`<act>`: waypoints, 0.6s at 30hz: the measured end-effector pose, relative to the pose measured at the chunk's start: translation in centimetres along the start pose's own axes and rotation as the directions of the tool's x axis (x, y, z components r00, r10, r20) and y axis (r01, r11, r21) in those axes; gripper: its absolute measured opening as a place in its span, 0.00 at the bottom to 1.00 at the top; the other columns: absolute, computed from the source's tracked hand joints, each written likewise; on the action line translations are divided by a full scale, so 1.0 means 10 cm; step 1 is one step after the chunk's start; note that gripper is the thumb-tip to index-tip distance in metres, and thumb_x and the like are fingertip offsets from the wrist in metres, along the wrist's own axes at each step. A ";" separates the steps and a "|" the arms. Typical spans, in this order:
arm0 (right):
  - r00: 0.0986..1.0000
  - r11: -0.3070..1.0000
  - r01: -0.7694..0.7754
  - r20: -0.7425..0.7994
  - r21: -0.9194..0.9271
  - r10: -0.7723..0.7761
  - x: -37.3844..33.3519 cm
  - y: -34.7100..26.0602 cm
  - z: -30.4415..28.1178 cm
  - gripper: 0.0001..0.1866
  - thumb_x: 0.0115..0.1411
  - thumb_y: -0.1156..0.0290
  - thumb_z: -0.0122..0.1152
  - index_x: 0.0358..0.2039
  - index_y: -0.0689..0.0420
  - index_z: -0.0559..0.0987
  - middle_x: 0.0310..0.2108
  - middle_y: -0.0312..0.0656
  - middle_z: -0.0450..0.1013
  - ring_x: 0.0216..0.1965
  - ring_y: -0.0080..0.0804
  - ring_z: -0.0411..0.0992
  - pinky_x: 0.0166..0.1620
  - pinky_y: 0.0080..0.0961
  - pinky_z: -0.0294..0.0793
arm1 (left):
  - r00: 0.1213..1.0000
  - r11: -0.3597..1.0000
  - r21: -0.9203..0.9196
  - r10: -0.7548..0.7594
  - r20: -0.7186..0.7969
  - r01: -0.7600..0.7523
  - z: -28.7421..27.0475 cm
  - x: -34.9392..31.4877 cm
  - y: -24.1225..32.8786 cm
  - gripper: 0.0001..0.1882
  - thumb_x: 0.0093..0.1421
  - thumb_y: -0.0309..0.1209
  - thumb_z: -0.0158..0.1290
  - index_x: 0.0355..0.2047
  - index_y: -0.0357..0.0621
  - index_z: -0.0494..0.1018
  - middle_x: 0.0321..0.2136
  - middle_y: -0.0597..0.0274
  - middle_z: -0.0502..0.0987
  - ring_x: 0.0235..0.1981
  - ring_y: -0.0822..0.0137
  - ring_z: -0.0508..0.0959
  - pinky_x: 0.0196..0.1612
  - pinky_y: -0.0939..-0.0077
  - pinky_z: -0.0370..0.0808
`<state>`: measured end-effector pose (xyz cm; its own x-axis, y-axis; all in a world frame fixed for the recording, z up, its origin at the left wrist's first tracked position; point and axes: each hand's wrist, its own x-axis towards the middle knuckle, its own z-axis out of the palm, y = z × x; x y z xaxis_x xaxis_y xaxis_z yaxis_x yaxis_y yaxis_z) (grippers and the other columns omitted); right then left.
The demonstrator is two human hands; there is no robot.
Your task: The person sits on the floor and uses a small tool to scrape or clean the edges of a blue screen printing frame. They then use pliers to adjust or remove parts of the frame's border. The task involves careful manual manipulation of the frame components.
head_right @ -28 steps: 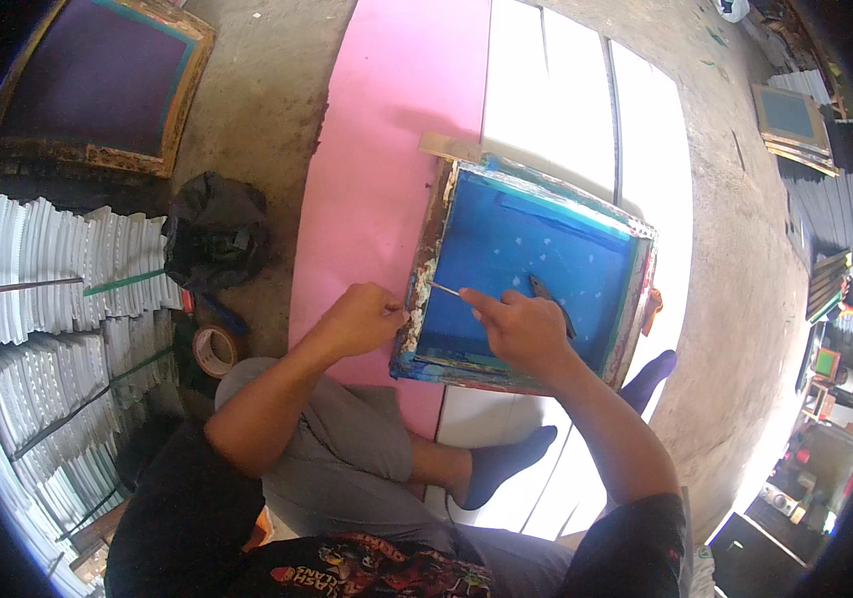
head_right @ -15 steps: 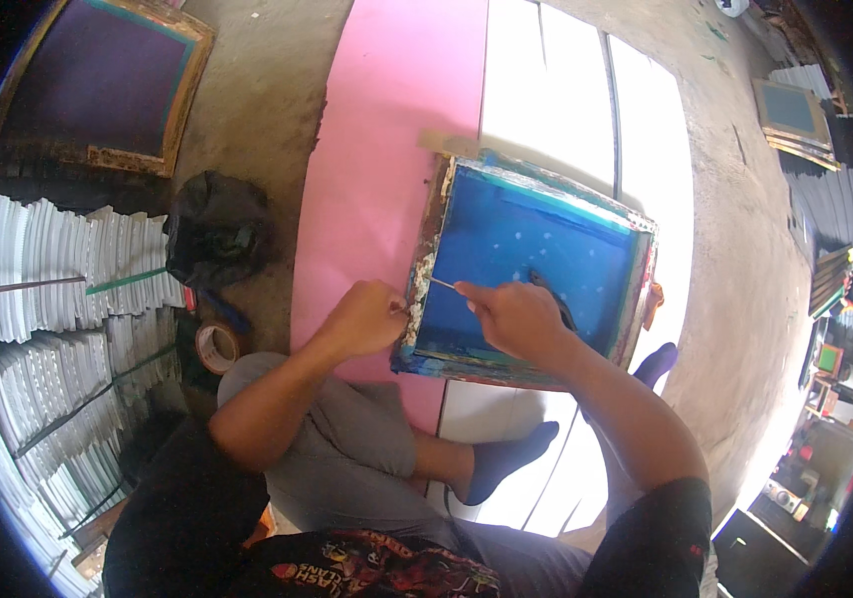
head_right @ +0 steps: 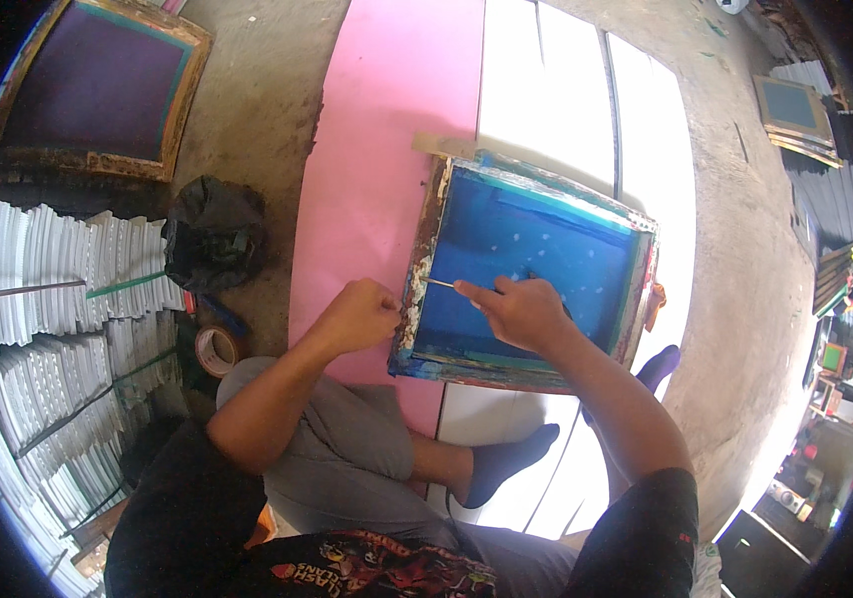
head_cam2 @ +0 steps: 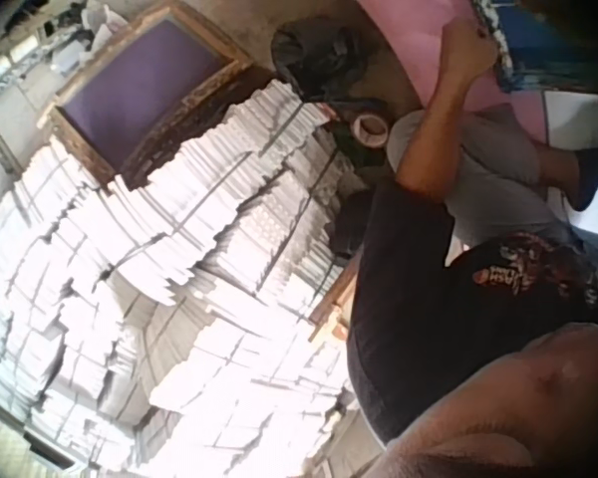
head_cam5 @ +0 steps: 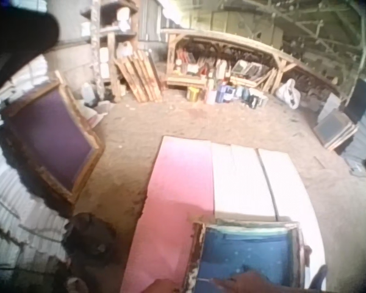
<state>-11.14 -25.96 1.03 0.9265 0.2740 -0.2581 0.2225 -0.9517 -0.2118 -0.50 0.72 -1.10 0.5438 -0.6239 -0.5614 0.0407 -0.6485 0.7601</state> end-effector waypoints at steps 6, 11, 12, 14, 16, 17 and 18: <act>0.978 0.635 -0.205 0.172 0.745 0.115 0.06 0.15 0.19 0.20 0.70 0.62 0.60 0.61 0.34 0.80 0.31 0.39 0.81 0.25 0.41 0.78 0.32 0.37 0.77 | 1.000 1.000 0.003 -0.001 0.006 0.001 0.00 0.08 -0.08 0.12 0.53 0.30 0.53 0.25 0.31 0.82 0.21 0.43 0.80 0.24 0.54 0.83 0.32 0.60 0.78; 0.997 0.982 -0.060 0.056 0.177 0.051 0.05 0.05 0.03 0.17 0.70 0.62 0.61 0.57 0.39 0.84 0.36 0.42 0.84 0.29 0.43 0.79 0.37 0.32 0.77 | 1.000 1.000 0.023 -0.002 0.027 0.001 -0.01 0.10 -0.14 0.14 0.56 0.31 0.54 0.26 0.31 0.82 0.20 0.46 0.82 0.24 0.60 0.85 0.33 0.64 0.78; 0.992 0.992 -0.079 0.104 0.098 0.069 0.06 0.04 0.01 0.16 0.70 0.62 0.61 0.57 0.40 0.84 0.37 0.42 0.84 0.31 0.43 0.79 0.39 0.31 0.78 | 0.999 0.999 0.047 -0.003 0.036 0.002 -0.03 0.11 -0.11 0.14 0.56 0.32 0.54 0.26 0.30 0.82 0.20 0.46 0.82 0.24 0.60 0.85 0.33 0.64 0.78; 0.983 0.863 -0.177 0.136 0.473 0.127 0.08 0.12 0.09 0.16 0.69 0.66 0.63 0.57 0.43 0.85 0.37 0.41 0.83 0.30 0.32 0.79 0.37 0.26 0.76 | 1.000 0.999 0.044 -0.010 0.026 0.008 -0.04 0.10 -0.05 0.14 0.55 0.31 0.54 0.25 0.30 0.82 0.20 0.44 0.81 0.24 0.57 0.84 0.33 0.62 0.78; 0.970 0.671 -0.239 0.194 0.702 0.143 0.10 0.20 0.16 0.17 0.69 0.68 0.64 0.57 0.44 0.84 0.37 0.41 0.83 0.30 0.27 0.79 0.37 0.23 0.75 | 1.000 1.000 -0.011 -0.020 -0.011 0.020 -0.03 0.08 -0.01 0.12 0.51 0.29 0.54 0.23 0.30 0.81 0.20 0.38 0.79 0.24 0.49 0.83 0.33 0.57 0.78; 0.965 0.596 -0.259 0.227 0.760 0.130 0.14 0.23 0.15 0.17 0.69 0.68 0.64 0.57 0.45 0.84 0.37 0.41 0.83 0.30 0.26 0.79 0.37 0.23 0.75 | 1.000 0.999 -0.025 -0.028 -0.004 0.028 -0.03 0.09 -0.01 0.12 0.51 0.29 0.54 0.23 0.31 0.81 0.20 0.39 0.79 0.24 0.50 0.83 0.33 0.58 0.77; 0.960 0.515 -0.279 0.257 0.810 0.114 0.15 0.24 0.14 0.17 0.69 0.68 0.64 0.57 0.45 0.84 0.37 0.41 0.83 0.31 0.26 0.79 0.37 0.23 0.75 | 0.999 0.999 -0.039 -0.035 0.003 0.035 -0.03 0.08 -0.03 0.12 0.51 0.29 0.53 0.23 0.31 0.81 0.20 0.39 0.79 0.23 0.51 0.83 0.32 0.58 0.77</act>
<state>-9.60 -27.66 -1.19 0.8363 0.1900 -0.5143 -0.3895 -0.4543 -0.8012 0.21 0.49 -1.66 0.5397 -0.6018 -0.5886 0.0927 -0.6525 0.7521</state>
